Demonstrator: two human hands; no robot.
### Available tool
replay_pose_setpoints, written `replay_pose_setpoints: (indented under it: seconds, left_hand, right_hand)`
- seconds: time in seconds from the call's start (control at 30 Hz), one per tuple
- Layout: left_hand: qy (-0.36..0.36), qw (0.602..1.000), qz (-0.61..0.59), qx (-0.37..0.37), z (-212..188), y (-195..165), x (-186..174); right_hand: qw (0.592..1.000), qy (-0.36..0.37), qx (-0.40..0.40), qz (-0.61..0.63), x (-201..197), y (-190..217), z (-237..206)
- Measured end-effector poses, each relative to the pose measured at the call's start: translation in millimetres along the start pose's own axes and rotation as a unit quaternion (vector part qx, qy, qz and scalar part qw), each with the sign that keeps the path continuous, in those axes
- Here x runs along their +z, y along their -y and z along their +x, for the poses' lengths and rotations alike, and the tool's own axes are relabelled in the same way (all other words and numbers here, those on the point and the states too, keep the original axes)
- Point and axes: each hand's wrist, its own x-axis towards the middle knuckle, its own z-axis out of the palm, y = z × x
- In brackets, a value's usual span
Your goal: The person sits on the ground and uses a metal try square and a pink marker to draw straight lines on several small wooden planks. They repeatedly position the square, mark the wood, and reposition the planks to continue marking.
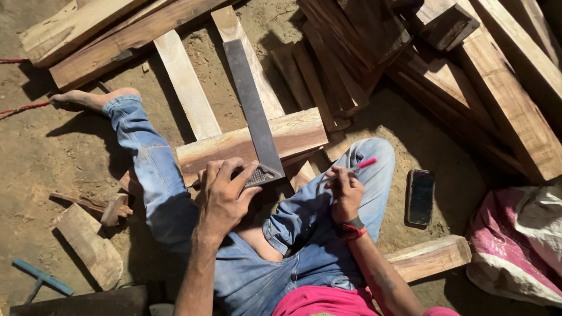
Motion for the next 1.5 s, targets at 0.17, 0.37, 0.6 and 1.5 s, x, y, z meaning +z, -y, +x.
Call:
replay_pose_setpoints:
  seconds: [0.17, 0.37, 0.6, 1.5]
  left_hand:
    - [0.002, 1.0, -0.001, 0.002, 0.7, 0.0, -0.9]
    - [0.02, 1.0, 0.009, -0.003, -1.2, 2.0, 2.8]
    - [0.027, 1.0, 0.013, 0.002, -1.2, 5.0, 3.6]
    - [0.03, 0.999, 0.0, -0.011, 4.2, 4.1, -0.2]
  right_hand:
    - [0.978, 0.056, -0.198, -0.028, 13.0, 38.5, 5.1]
    - [0.983, 0.045, -0.171, 0.043, 22.2, 48.4, 12.7]
    - [0.981, 0.023, -0.193, 0.018, 31.2, 57.4, -0.7]
    - [0.774, 0.329, -0.398, -0.366, 169.1, 141.4, 2.2]
